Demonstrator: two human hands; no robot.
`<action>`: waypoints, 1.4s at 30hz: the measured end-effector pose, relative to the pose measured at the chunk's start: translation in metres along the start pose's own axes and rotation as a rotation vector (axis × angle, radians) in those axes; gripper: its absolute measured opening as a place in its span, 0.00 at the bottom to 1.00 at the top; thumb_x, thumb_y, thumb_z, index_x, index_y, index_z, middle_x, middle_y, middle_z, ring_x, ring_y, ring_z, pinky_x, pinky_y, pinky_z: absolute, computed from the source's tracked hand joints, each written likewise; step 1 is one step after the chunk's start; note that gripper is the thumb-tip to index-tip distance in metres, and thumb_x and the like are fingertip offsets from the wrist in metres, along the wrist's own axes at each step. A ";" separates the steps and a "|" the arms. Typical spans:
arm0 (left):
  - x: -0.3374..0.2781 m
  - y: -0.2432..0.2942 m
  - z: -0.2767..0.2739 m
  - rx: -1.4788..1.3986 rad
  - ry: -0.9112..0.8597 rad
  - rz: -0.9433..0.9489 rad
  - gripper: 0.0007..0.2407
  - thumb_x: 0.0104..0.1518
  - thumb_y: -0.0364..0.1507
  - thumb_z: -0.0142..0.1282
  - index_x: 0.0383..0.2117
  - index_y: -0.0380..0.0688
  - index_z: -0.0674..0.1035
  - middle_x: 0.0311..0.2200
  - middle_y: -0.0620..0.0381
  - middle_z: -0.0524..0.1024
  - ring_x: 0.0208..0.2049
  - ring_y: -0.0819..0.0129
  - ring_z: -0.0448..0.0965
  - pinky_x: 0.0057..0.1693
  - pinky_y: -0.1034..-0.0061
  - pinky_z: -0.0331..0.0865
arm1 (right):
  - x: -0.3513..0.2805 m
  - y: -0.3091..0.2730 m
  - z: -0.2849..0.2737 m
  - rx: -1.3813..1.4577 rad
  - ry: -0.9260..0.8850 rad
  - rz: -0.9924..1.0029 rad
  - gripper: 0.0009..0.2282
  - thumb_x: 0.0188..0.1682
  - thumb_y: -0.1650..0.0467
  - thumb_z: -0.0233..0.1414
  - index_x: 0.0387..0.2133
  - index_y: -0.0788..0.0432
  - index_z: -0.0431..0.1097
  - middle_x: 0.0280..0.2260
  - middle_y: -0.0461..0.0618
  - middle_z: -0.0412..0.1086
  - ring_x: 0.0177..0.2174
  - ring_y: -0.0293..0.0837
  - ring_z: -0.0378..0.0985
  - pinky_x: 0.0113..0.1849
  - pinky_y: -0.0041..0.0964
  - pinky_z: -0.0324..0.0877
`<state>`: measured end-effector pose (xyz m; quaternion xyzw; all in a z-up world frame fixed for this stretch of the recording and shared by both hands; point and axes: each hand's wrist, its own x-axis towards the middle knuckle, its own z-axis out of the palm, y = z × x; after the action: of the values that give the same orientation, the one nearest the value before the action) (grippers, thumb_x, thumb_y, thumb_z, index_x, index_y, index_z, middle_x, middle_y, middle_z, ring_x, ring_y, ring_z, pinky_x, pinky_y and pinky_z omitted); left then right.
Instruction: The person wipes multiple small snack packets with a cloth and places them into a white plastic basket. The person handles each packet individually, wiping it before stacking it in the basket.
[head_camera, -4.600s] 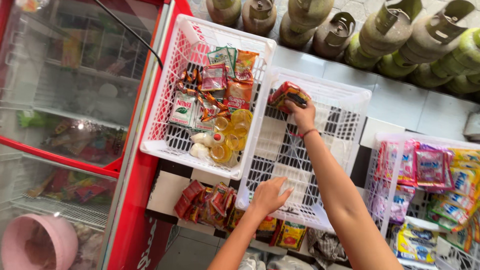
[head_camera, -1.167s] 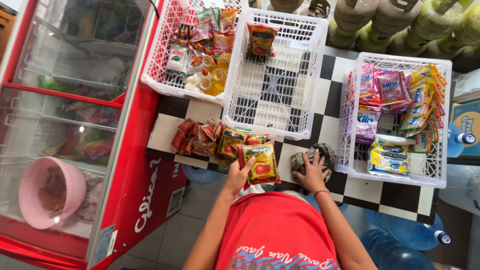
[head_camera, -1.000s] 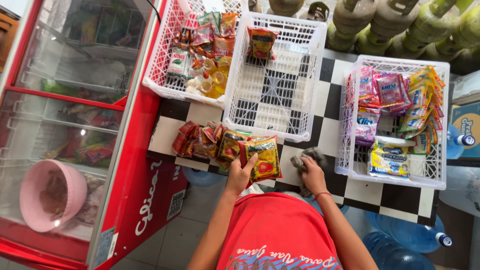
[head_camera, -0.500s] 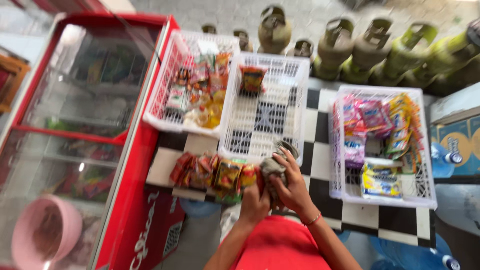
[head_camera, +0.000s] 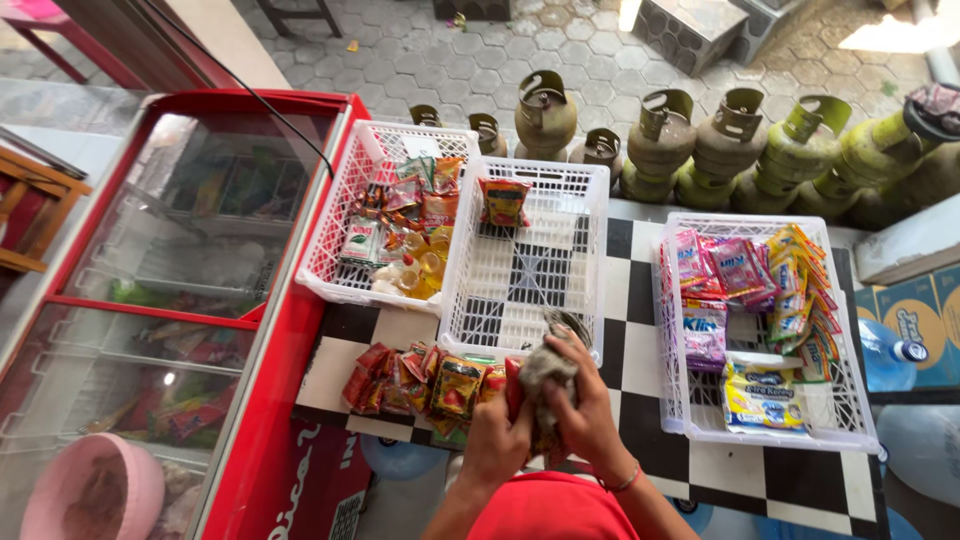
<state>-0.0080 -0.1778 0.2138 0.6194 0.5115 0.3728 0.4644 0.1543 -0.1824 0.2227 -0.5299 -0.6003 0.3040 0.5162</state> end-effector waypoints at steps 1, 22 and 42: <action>-0.001 0.006 -0.002 -0.015 -0.004 -0.006 0.13 0.61 0.31 0.55 0.41 0.30 0.81 0.23 0.42 0.80 0.27 0.63 0.83 0.34 0.65 0.73 | 0.002 0.002 -0.001 0.076 -0.012 0.073 0.22 0.51 0.74 0.52 0.60 0.61 0.65 0.65 0.66 0.60 0.66 0.63 0.59 0.62 0.51 0.54; -0.008 0.000 0.006 -0.100 -0.005 0.008 0.15 0.63 0.35 0.50 0.42 0.32 0.79 0.18 0.42 0.77 0.19 0.65 0.81 0.28 0.66 0.68 | 0.016 -0.036 -0.013 -0.208 -0.194 0.112 0.21 0.52 0.72 0.52 0.61 0.59 0.65 0.68 0.57 0.57 0.70 0.68 0.45 0.64 0.57 0.49; 0.000 0.020 -0.004 -0.349 0.162 -0.052 0.15 0.70 0.33 0.48 0.34 0.30 0.79 0.22 0.58 0.70 0.25 0.77 0.65 0.32 0.74 0.60 | -0.036 0.045 -0.024 1.031 0.001 0.641 0.25 0.56 0.64 0.41 0.66 0.61 0.54 0.64 0.63 0.57 0.61 0.56 0.59 0.59 0.54 0.55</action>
<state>-0.0058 -0.1781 0.2346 0.4842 0.4907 0.4923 0.5314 0.1879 -0.2092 0.1775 -0.3660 -0.1860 0.6956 0.5896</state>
